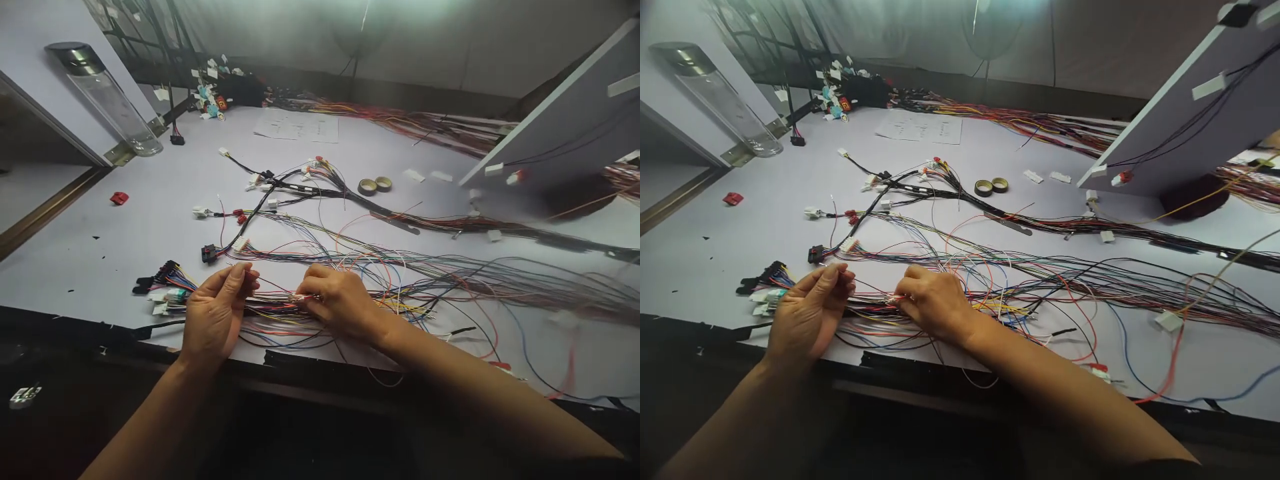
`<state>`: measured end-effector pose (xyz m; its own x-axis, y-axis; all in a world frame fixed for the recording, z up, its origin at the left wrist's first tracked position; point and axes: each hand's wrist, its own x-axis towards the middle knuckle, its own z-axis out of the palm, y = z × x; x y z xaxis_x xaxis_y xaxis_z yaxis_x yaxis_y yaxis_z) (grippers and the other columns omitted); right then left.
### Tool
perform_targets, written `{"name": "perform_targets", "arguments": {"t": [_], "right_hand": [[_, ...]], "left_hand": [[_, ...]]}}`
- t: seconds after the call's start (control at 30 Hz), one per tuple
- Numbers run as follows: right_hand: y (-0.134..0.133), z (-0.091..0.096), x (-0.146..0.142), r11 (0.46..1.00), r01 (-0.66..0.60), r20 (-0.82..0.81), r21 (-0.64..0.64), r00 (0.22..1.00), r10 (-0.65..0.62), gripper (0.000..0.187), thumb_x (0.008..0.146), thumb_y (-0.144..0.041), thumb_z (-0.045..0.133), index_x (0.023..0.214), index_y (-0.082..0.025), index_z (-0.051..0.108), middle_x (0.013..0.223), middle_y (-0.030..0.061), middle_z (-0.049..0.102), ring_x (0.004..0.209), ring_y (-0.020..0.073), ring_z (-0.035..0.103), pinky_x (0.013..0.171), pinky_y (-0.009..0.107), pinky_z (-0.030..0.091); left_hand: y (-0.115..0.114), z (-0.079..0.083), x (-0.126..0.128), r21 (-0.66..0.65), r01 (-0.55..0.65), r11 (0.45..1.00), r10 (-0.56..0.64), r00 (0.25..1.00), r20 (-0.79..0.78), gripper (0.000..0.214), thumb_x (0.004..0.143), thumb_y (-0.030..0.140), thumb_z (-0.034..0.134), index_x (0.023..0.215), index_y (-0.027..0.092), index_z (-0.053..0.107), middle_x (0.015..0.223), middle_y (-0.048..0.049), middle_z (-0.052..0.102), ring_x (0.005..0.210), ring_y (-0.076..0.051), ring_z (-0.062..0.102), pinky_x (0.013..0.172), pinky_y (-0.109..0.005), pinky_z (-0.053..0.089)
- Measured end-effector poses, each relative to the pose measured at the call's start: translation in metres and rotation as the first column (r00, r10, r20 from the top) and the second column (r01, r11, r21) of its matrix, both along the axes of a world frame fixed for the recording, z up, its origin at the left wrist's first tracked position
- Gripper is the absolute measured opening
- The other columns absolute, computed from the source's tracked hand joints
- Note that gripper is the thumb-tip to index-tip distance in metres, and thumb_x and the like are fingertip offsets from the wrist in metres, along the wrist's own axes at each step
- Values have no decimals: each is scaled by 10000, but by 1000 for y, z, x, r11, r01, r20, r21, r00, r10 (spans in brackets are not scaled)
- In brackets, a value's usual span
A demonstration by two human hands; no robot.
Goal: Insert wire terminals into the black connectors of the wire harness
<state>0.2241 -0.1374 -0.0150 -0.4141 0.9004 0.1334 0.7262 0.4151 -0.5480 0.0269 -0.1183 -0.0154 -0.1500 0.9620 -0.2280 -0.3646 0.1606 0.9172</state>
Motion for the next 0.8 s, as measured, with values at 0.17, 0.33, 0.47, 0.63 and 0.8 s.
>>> {"name": "perform_targets", "arguments": {"t": [0.17,0.33,0.47,0.63,0.8], "right_hand": [[13,11,-9,997,1,-273,-74,962,-21,99,891,-226,630,914,-179,714,879,33,697,775,131,614,681,248,420],[29,29,-30,987,43,-421,-156,901,-106,102,904,-210,604,892,-162,693,817,18,673,759,119,582,709,250,437],[32,27,-47,975,10,-448,-220,887,-110,185,860,-147,642,1043,-138,668,925,45,663,796,125,573,726,253,453],[32,11,-51,946,-145,-526,-288,850,-30,170,935,-127,520,905,-163,684,878,21,690,848,130,610,794,256,455],[33,4,-46,936,-155,-557,-316,829,-51,197,964,-174,489,921,-156,680,791,5,650,755,109,579,712,225,432]], "left_hand": [[-4,2,-2,-63,29,998,-29,1000,-10,203,640,275,851,784,172,752,748,-23,716,659,-99,631,672,-206,518],[-3,0,0,-80,62,995,-64,998,-20,188,668,285,835,797,173,757,757,-32,725,656,-106,636,645,-204,515],[-1,-2,-3,-75,60,995,-57,997,47,210,636,279,852,792,171,762,772,-31,720,692,-118,636,701,-232,535],[0,-4,-5,-94,42,995,-38,998,42,211,593,252,872,754,164,768,746,-24,707,658,-98,601,648,-201,516],[0,-3,-3,-120,39,992,-37,999,23,265,544,225,894,774,170,775,828,-47,735,760,-138,644,716,-225,536]]}}
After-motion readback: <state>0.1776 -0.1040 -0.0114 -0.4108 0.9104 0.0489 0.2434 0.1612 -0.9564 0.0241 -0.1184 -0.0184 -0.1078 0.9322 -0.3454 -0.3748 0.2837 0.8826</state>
